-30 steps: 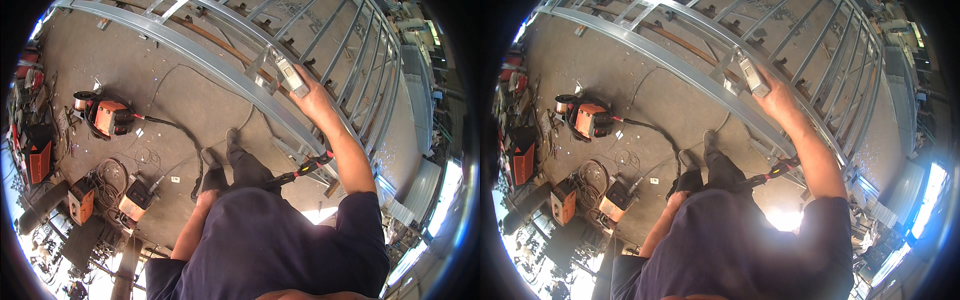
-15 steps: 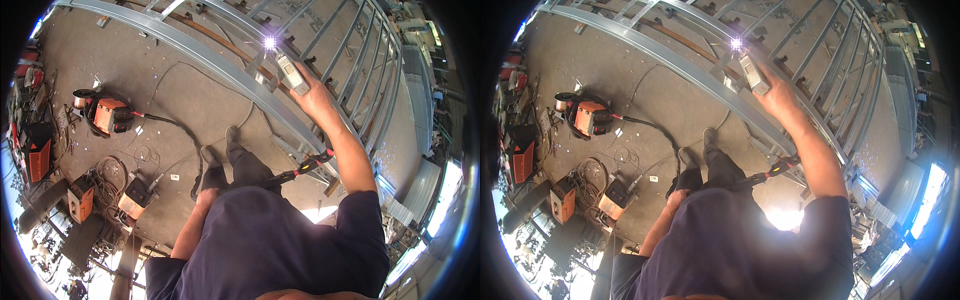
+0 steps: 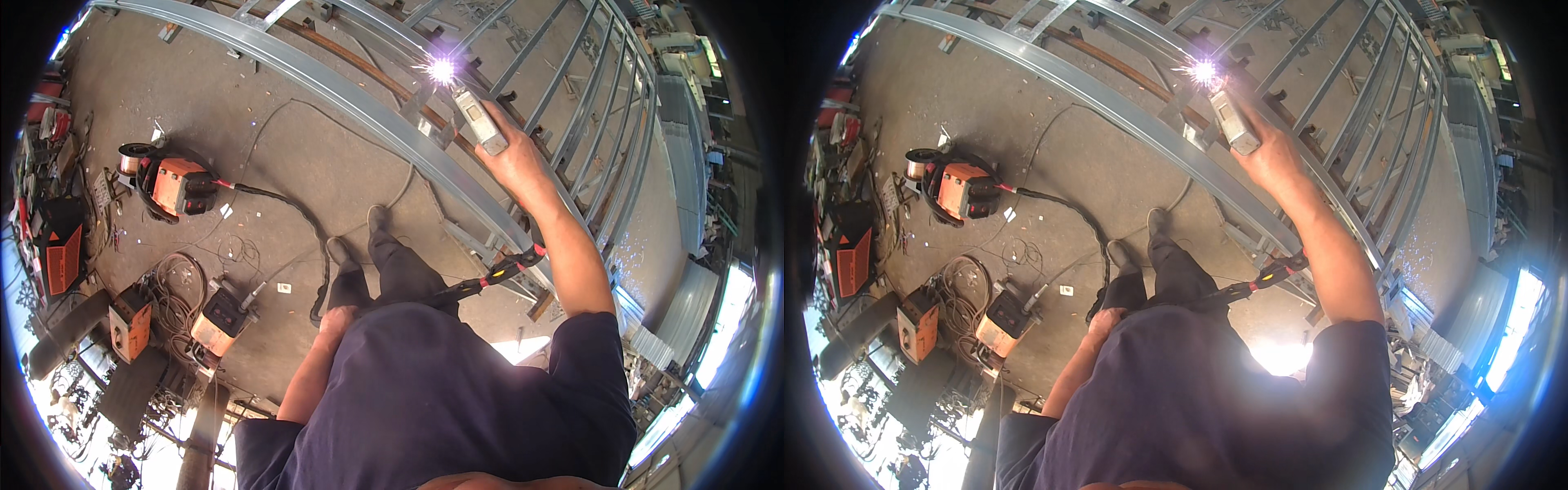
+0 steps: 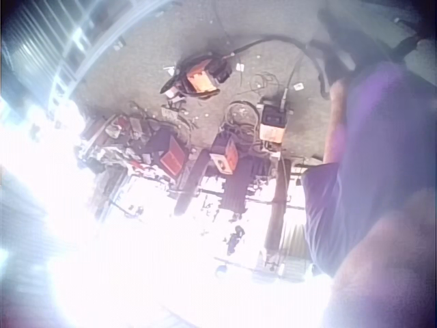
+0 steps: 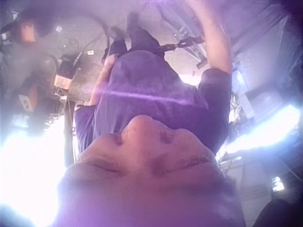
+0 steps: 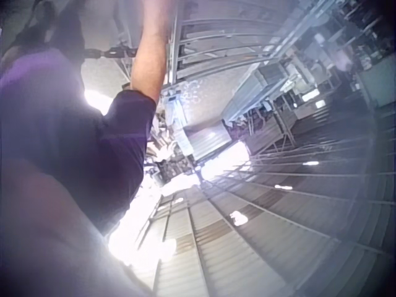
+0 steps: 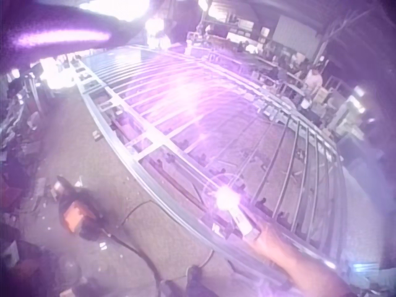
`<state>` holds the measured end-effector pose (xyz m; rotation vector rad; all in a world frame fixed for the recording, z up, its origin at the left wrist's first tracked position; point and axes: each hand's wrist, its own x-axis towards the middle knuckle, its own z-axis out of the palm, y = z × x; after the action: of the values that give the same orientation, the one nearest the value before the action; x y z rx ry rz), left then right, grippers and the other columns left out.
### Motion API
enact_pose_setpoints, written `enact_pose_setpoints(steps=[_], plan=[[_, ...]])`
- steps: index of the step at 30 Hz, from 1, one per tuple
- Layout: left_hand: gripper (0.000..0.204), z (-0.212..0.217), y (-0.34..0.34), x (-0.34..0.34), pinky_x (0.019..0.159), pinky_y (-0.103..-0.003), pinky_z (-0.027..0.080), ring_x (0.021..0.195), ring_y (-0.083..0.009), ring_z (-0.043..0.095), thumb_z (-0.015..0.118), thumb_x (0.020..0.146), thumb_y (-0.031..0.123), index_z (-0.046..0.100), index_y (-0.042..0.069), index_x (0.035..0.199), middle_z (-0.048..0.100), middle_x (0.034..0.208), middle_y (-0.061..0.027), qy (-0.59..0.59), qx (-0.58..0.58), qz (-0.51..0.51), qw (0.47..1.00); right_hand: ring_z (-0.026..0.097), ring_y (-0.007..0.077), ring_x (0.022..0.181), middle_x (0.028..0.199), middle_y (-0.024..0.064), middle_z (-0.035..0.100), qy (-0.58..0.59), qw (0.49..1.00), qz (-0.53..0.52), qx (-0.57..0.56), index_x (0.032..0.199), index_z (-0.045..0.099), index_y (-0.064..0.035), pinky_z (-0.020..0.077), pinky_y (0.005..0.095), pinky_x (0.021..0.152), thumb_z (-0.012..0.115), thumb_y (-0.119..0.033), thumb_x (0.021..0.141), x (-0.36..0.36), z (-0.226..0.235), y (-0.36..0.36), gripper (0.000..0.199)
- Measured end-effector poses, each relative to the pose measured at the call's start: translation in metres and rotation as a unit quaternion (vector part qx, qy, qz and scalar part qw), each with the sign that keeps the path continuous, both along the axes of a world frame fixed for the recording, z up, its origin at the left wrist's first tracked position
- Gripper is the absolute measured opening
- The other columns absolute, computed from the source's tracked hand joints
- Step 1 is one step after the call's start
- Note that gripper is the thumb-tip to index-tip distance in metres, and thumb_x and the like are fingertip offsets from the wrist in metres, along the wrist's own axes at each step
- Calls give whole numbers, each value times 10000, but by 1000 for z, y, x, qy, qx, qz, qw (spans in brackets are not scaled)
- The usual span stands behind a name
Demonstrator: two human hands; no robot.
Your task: The person welds joints on a large metal frame using a handheld welding torch, then lifts and stacks the completed frame with other similar frames.
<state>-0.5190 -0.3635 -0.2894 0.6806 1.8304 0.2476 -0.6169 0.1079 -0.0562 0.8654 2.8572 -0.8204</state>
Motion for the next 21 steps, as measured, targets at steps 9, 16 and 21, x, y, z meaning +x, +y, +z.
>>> enact_pose_setpoints(steps=[9,16,21], plan=[[347,-8,1,1,952,-453,525,1110,-337,665,495,936,251,698,166,1204,706,1167,-151,-10,-4,-10,1000,644,414,1099,1181,198,679,88,994,58,12,1490,417,-242,558,468,863,769,-128,790,50,9,4,792],[346,1,19,-12,966,-456,512,1127,-339,655,544,902,287,710,173,1182,703,1170,-160,-25,-19,10,999,628,386,1182,1278,213,645,-14,999,-12,33,1494,439,-199,528,417,973,737,-109,816,82,-1,7,746],[320,8,20,-13,930,-465,524,1088,-360,666,557,893,299,720,145,1121,712,1117,-178,-19,-20,-12,1000,669,408,1039,1204,158,681,0,998,3,63,1496,387,-278,562,480,841,775,-167,796,80,-9,11,808]])
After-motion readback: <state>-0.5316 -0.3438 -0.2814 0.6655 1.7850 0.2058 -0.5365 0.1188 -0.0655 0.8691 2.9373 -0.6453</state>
